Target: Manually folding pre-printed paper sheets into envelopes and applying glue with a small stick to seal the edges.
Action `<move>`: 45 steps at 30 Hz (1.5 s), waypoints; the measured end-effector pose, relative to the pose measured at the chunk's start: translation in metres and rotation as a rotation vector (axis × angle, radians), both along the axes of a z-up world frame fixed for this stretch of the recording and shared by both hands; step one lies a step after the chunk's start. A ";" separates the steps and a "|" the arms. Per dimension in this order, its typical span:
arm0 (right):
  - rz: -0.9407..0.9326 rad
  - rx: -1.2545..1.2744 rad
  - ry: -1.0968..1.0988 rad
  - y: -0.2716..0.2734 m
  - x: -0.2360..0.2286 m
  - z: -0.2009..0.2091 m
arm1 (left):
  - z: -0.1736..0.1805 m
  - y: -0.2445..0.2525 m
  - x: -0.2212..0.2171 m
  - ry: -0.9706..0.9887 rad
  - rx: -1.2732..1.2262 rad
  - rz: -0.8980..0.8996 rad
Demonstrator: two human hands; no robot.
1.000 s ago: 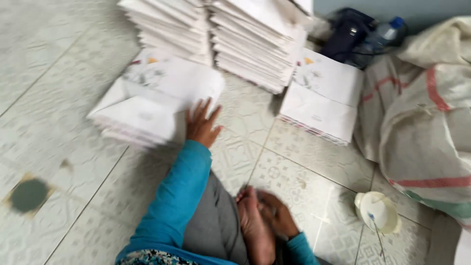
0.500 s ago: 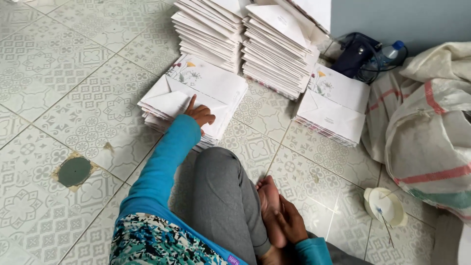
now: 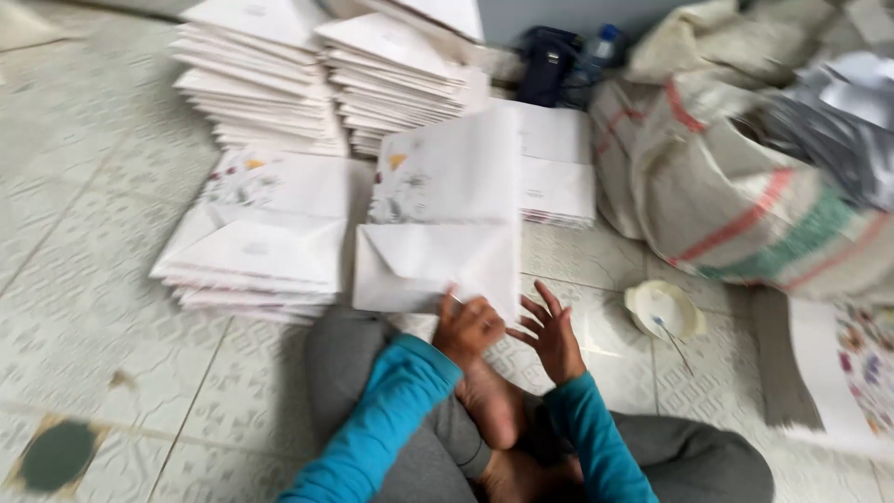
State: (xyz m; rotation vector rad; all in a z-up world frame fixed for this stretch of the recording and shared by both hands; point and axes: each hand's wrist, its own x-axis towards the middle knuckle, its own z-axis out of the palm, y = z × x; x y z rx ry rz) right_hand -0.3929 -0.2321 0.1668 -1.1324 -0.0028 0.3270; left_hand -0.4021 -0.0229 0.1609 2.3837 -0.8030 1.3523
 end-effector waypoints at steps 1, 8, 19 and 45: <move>-0.040 -0.001 0.004 -0.012 0.007 -0.004 | -0.015 -0.027 0.001 0.004 -0.001 -0.040; -0.152 -0.766 -0.029 -0.114 0.049 -0.102 | -0.087 -0.078 0.019 0.435 0.039 -0.228; -0.275 -1.353 0.010 -0.117 0.043 -0.127 | -0.083 -0.035 0.030 1.723 0.115 -0.147; -0.662 -0.163 0.292 -0.144 0.017 -0.102 | -0.139 -0.101 0.075 1.066 0.401 0.327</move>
